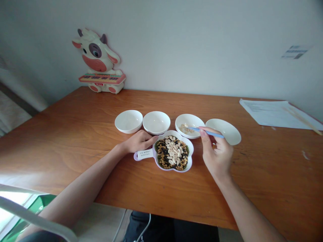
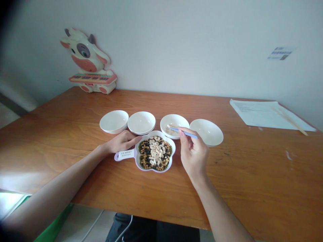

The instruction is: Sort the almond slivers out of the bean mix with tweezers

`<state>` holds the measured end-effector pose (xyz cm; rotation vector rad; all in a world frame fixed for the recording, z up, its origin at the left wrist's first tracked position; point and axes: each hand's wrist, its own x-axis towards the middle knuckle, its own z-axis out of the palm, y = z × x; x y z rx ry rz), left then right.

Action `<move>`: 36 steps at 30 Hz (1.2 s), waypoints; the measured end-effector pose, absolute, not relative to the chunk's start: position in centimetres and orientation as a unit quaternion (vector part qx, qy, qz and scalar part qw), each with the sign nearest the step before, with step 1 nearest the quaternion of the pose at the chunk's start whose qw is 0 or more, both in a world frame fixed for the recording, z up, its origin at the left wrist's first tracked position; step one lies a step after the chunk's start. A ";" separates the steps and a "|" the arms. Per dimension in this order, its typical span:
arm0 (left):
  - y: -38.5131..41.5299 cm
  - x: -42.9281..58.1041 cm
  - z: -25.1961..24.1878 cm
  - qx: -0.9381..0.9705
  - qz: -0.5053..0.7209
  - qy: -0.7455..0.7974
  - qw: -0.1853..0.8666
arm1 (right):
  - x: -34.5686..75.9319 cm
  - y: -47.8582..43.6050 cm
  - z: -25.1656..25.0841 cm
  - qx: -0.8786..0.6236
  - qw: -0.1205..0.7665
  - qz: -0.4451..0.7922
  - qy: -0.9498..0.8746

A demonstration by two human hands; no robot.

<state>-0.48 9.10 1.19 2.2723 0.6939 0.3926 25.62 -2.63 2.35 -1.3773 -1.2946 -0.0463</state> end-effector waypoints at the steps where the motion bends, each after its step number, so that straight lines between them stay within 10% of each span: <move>1: 9.1 -0.5 1.2 0.880 0.148 0.272 0.360 | 25.6 -2.6 2.3 -0.592 0.585 -0.019 -0.554; 36: 8.9 -0.3 1.5 0.871 0.141 0.282 0.376 | 24.8 -2.7 2.4 -0.517 0.505 0.060 -0.689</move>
